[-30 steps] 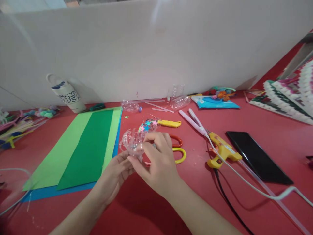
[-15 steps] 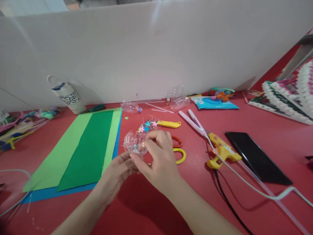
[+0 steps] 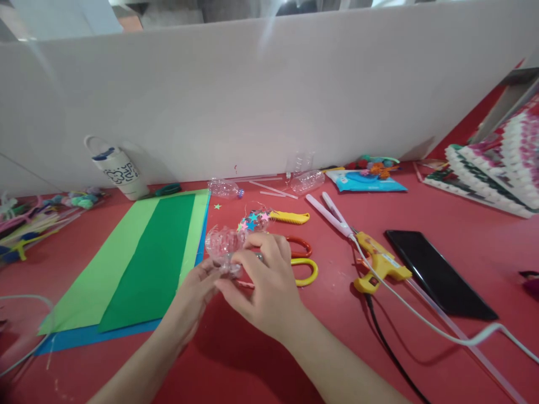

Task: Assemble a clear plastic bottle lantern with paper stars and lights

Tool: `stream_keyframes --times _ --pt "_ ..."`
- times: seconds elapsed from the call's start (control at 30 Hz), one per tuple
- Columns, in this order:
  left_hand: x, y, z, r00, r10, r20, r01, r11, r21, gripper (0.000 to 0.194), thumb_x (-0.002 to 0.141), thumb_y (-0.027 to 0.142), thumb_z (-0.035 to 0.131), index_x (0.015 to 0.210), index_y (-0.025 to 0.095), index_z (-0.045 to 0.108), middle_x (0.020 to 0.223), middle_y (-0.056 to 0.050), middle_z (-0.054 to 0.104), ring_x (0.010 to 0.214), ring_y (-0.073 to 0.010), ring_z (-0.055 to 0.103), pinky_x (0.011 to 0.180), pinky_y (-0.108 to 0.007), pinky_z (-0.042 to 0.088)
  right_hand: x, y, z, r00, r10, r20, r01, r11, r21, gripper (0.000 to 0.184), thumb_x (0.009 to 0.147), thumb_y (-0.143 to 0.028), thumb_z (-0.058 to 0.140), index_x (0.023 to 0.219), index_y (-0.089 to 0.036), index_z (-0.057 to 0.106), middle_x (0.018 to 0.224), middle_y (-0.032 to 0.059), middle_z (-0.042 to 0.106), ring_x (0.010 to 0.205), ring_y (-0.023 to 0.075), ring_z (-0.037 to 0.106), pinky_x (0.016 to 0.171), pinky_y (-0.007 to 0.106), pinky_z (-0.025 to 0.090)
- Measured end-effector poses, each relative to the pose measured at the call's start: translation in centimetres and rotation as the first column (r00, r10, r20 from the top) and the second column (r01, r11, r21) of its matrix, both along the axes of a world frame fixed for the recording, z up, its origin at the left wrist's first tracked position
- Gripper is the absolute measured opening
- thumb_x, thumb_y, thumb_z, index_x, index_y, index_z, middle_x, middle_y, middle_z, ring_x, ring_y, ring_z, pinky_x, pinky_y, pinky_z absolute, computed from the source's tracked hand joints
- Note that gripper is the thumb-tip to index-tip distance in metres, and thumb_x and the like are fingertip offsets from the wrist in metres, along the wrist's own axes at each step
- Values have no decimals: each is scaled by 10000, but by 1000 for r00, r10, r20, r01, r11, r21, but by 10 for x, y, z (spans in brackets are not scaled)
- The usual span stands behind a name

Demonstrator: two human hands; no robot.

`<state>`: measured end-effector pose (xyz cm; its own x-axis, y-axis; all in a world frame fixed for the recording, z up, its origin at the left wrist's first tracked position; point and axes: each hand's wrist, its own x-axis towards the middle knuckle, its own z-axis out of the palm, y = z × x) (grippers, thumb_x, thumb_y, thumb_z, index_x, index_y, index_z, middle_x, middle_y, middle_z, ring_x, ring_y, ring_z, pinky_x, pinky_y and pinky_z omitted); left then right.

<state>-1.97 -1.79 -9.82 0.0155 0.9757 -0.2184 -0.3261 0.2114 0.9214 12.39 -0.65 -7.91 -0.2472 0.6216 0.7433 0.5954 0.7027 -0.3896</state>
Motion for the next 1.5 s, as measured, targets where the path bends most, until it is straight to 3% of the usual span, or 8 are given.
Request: stream_keyframes --times 0.17,0.37,0.47,0.57,0.7,0.87,1.5 --pt "0 1 2 999 18 -43 -17 1000 3 197 641 245 724 767 177 590 717 -3 665 716 -154 609 728 -265 432 -4 -1 -9 999 -37 26 37 999 0 185 758 -325 644 861 -204 551 1070 93 466 1032 272 417 852 440 376" --pt "4 -3 6 998 -27 -61 26 999 -19 194 613 201 732 742 173 589 661 17 638 645 -147 593 677 -267 437 0 3 -5 992 -106 -66 102 993 -55 181 757 -319 643 830 -222 508 1016 69 452 1004 254 421 830 423 404" --pt "2 -3 4 999 -51 11 52 998 -25 154 672 241 708 768 163 617 679 3 644 633 -138 590 680 -274 448 6 3 0 985 -22 -173 9 997 -74 187 799 -332 577 935 -220 512 1052 75 445 1022 246 442 837 414 417" --pt "0 -4 3 987 -68 147 74 997 -34 114 732 243 661 787 145 638 723 -28 663 656 -141 603 701 -284 462 10 3 7 964 -12 -264 1 999 -44 111 842 -240 512 950 -215 520 1002 62 479 975 211 486 835 384 420" --pt "-3 -5 4 943 -116 310 133 990 -35 134 793 223 594 837 116 662 763 -68 686 698 -143 612 729 -279 464 8 3 9 979 29 -202 -47 995 -84 94 832 -112 523 850 -201 548 845 23 539 804 152 532 713 297 449" --pt "-2 -7 7 900 -159 405 191 981 -39 152 817 219 563 803 132 687 760 -61 695 699 -135 612 720 -261 466 1 2 4 983 118 -139 -135 984 -116 129 835 -100 509 848 -203 586 813 19 583 782 155 550 705 299 457" --pt "2 -9 9 936 -141 324 175 981 -79 135 802 233 597 810 128 682 742 -55 683 672 -127 604 690 -256 474 -1 0 6 977 44 -210 -98 962 -256 135 807 -115 512 821 -202 614 748 3 597 687 139 562 626 274 460"
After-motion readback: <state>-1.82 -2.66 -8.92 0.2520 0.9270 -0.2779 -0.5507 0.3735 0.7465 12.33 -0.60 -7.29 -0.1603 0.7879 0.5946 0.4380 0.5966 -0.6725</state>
